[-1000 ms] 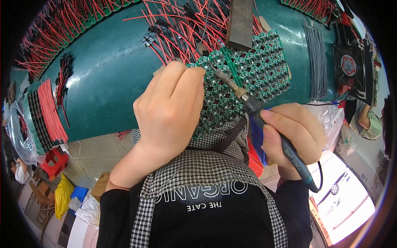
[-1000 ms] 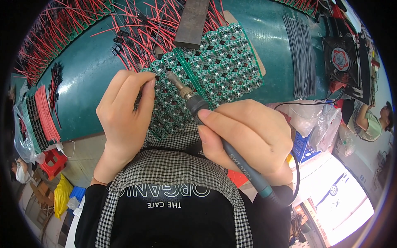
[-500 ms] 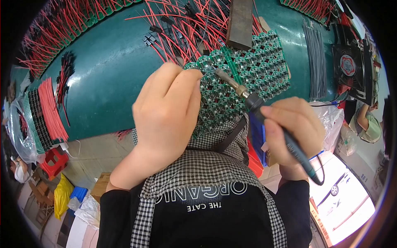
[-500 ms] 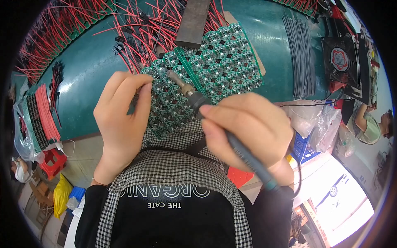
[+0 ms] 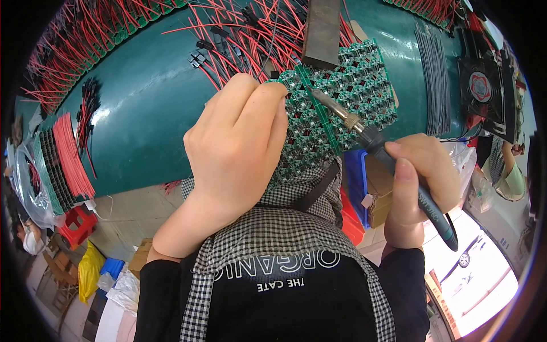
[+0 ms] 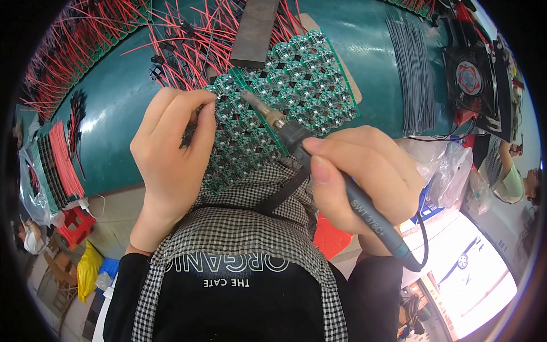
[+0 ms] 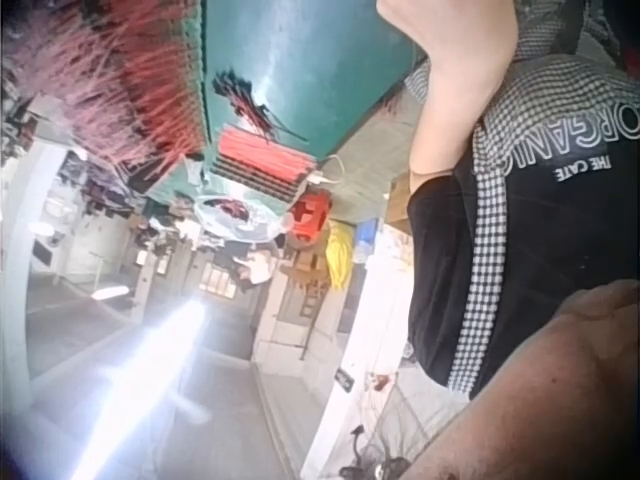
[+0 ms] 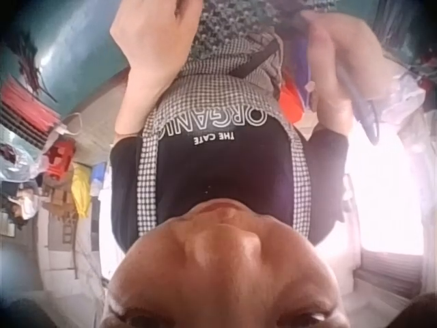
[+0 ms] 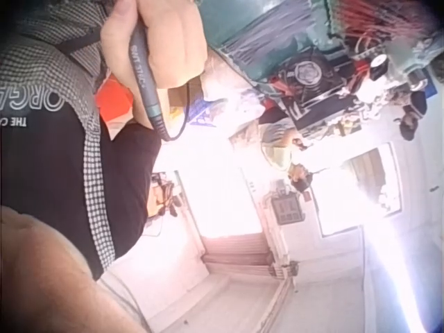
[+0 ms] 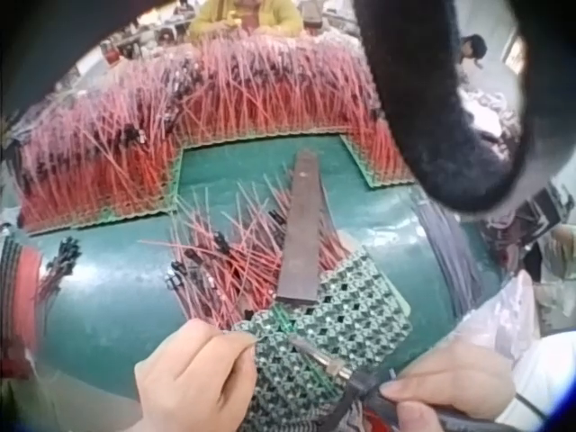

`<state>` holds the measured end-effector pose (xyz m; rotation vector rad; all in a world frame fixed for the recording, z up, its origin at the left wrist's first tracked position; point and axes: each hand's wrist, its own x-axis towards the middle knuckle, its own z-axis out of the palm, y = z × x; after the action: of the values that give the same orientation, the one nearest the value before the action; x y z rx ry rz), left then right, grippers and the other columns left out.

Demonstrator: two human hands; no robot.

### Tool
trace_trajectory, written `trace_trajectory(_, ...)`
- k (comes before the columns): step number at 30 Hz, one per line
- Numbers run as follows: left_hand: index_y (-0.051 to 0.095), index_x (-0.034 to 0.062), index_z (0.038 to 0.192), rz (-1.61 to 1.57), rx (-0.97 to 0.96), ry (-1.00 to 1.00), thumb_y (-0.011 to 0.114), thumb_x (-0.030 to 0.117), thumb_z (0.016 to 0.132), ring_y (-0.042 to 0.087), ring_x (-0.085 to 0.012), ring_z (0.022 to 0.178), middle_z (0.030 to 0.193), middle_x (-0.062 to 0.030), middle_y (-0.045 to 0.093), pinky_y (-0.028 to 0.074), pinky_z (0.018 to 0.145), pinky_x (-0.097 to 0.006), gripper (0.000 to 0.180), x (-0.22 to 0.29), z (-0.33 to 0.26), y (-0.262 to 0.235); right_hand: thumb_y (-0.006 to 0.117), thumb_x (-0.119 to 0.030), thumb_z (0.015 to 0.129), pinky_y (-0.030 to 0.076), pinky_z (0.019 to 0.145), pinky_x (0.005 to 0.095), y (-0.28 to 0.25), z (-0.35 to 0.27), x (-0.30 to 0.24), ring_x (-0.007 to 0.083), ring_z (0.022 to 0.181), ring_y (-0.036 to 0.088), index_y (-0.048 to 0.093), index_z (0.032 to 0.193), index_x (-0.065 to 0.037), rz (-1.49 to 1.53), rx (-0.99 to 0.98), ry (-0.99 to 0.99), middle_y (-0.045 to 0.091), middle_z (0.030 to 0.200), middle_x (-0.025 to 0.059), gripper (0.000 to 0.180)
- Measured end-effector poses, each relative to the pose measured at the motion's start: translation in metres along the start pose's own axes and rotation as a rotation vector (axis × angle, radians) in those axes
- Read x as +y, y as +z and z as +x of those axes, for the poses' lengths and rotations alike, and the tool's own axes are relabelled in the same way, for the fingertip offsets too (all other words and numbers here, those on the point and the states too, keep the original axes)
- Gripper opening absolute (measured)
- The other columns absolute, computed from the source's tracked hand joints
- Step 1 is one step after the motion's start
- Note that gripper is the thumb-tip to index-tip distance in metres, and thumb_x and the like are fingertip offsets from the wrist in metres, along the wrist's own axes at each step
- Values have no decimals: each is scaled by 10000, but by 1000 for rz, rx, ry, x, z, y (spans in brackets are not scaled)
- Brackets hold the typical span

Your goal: The person solders electrical components onto an array of circuit boards using a soldering iron while supporting and guiding the board panel by hand.

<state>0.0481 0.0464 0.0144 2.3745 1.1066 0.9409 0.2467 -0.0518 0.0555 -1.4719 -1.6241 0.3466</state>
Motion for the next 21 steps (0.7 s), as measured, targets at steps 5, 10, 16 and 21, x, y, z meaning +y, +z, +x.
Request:
trace_trajectory(5,638,73,877,25,-12,7,696,33,742,568,-210,632,761,-38,523,458,537,-312,152,0,2,2,709,18,699,477,494,282,5,3,3,220,577,629,672,843,36,-9,-2,-85,650,713,125,149)
trace_trajectory(10,639,78,875,40,-23,4,695,37,738,562,-203,625,761,-35,519,457,532,-310,153,1,1,3,726,19,674,473,479,275,8,2,4,210,566,625,676,827,28,-17,10,-105,647,705,117,161)
trace_trajectory(16,628,93,848,72,-19,18,687,37,736,564,-198,622,744,-22,497,450,518,-312,139,2,4,4,761,-2,632,479,464,282,6,3,-2,208,551,617,695,850,10,-68,-92,-159,635,736,103,228)
trace_trajectory(21,596,92,856,68,-106,-37,664,30,755,578,-224,628,767,-39,501,464,529,-336,136,2,1,2,781,-31,631,479,465,274,18,-4,-1,195,560,609,703,884,-7,-249,-122,-383,594,738,73,266)
